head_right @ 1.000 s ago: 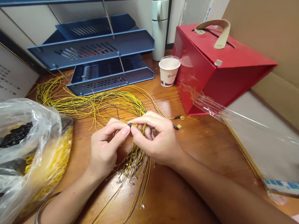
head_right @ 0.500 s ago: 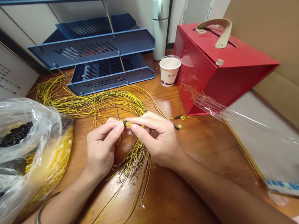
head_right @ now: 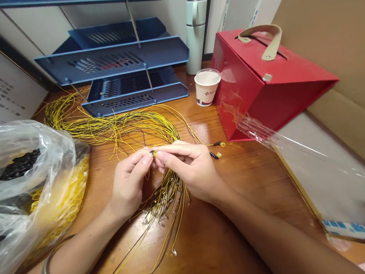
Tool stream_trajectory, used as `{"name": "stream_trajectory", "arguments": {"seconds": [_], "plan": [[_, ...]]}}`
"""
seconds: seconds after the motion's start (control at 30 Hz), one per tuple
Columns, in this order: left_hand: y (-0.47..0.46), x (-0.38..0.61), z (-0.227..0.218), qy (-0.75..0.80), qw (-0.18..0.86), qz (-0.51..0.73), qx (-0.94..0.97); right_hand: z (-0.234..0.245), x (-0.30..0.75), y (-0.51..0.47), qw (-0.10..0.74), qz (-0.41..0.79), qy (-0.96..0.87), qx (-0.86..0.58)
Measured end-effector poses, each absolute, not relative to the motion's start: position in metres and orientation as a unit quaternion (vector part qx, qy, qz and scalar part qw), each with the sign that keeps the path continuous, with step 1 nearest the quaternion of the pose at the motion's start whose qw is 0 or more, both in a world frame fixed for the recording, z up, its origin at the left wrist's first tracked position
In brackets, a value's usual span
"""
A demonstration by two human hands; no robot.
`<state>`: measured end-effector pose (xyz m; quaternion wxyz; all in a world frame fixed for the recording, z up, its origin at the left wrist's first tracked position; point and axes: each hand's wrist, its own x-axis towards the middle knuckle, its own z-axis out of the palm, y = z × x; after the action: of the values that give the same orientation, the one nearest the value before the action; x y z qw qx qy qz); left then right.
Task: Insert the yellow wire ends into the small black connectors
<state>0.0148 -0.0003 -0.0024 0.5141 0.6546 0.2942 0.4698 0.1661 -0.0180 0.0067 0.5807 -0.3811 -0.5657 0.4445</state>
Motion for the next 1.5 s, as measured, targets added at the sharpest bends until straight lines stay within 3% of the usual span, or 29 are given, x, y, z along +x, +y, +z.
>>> {"name": "stream_trajectory", "arguments": {"seconds": [0.23, 0.5, 0.63, 1.13, 1.5], "plan": [[0.000, 0.014, -0.004, 0.344, 0.402, 0.436, 0.728, 0.006, 0.162, -0.018, 0.585, 0.452, -0.535, -0.410], [0.000, 0.017, -0.003, 0.374, 0.383, 0.419, 0.733, 0.003, 0.163, -0.017, 0.578, 0.446, -0.526, -0.436], [-0.002, 0.016, -0.004, 0.391, 0.406, 0.416, 0.713, 0.000, 0.163, -0.017, 0.574, 0.432, -0.525, -0.457], [0.000, 0.018, -0.006, 0.288, 0.596, 0.443, 0.604, 0.005, 0.167, -0.015, 0.546, 0.562, -0.496, -0.375], [0.002, 0.019, -0.004, 0.272, 0.611, 0.429, 0.607, -0.005, 0.173, -0.012, 0.491, 0.680, -0.447, -0.311]]}}
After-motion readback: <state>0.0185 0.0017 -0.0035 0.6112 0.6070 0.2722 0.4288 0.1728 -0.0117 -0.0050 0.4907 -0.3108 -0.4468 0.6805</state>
